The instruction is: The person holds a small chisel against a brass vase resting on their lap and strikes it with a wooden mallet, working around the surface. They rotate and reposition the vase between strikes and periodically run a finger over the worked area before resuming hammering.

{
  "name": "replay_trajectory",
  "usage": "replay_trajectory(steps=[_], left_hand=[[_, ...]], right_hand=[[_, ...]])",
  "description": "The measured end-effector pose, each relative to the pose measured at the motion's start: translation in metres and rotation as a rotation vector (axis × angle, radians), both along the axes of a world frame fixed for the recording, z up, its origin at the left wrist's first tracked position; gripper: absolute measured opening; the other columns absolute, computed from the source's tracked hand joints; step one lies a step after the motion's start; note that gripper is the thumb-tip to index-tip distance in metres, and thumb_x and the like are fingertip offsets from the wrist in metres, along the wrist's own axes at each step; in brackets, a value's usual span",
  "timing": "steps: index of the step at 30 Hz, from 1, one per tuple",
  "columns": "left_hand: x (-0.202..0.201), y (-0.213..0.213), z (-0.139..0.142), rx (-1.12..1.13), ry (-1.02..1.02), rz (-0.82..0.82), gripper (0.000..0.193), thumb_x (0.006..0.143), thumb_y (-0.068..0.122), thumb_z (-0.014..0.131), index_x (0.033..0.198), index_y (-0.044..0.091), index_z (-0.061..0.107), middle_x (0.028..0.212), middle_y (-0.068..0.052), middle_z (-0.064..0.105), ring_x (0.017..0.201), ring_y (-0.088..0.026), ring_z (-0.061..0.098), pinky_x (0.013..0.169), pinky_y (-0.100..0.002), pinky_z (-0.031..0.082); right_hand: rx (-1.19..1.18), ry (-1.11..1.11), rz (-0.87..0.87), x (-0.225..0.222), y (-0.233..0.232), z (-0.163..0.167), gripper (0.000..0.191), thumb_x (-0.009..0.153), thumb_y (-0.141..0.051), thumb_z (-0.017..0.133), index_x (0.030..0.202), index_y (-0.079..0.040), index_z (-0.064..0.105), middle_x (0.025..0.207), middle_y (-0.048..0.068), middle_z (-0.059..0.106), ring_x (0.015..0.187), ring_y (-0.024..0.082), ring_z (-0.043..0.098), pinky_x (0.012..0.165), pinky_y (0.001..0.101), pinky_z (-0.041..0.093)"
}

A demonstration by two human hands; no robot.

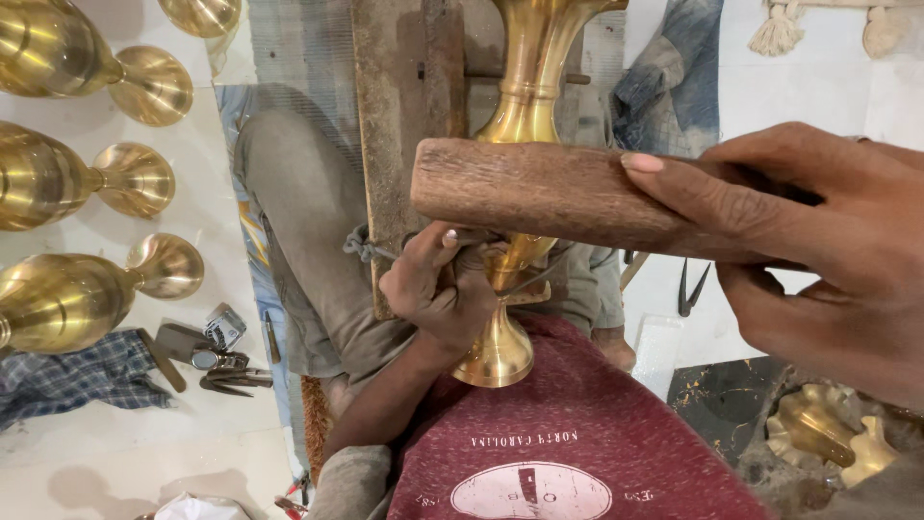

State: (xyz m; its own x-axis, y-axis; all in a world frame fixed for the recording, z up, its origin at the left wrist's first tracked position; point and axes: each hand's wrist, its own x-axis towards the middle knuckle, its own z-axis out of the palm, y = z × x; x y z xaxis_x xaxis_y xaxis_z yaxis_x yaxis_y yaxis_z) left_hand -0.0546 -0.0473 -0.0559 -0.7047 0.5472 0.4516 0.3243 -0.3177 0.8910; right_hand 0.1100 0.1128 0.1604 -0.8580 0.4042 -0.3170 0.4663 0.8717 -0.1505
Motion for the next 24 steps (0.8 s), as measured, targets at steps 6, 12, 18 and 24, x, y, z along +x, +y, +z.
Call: replay_trajectory(steps=[6,12,18,24], left_hand=[[-0.001,-0.001,0.005,-0.045,0.155,0.026,0.026,0.082,-0.012,0.062,0.106,-0.007,0.071,0.072,-0.003,0.065,0.054,-0.008,0.055,0.051,-0.021,0.045],[0.001,0.002,0.005,-0.092,0.199,0.021,0.023,0.077,-0.005,0.056,0.098,-0.003,0.065,0.072,-0.004,0.064,0.05,-0.009,0.056,0.047,-0.028,0.047],[0.0,0.003,0.003,-0.121,0.275,0.01,0.028,0.078,0.0,0.059,0.103,0.0,0.071,0.074,-0.002,0.064,0.056,-0.011,0.058,0.052,-0.03,0.049],[-0.01,0.004,0.009,-0.052,0.363,-0.133,0.027,0.08,0.005,0.068,0.105,-0.001,0.067,0.077,-0.013,0.068,0.069,-0.026,0.069,0.065,-0.04,0.057]], right_hand=[[-0.101,0.195,0.078,-0.004,0.003,0.012,0.084,0.072,0.002,0.071,0.151,-0.019,0.053,0.114,0.018,0.068,0.09,0.026,0.074,0.072,0.0356,0.06],[-0.06,0.208,0.168,0.002,0.012,0.009,0.09,0.071,0.003,0.073,0.153,-0.024,0.049,0.113,0.017,0.066,0.084,0.022,0.071,0.071,0.0357,0.06],[-0.01,0.157,0.181,0.016,0.012,0.002,0.089,0.072,-0.004,0.072,0.155,-0.025,0.046,0.115,0.016,0.066,0.084,0.022,0.07,0.072,0.0367,0.063],[-0.223,0.183,-0.011,0.045,0.015,-0.015,0.086,0.076,-0.002,0.071,0.157,-0.022,0.048,0.119,0.015,0.066,0.088,0.019,0.074,0.066,0.0296,0.06]])
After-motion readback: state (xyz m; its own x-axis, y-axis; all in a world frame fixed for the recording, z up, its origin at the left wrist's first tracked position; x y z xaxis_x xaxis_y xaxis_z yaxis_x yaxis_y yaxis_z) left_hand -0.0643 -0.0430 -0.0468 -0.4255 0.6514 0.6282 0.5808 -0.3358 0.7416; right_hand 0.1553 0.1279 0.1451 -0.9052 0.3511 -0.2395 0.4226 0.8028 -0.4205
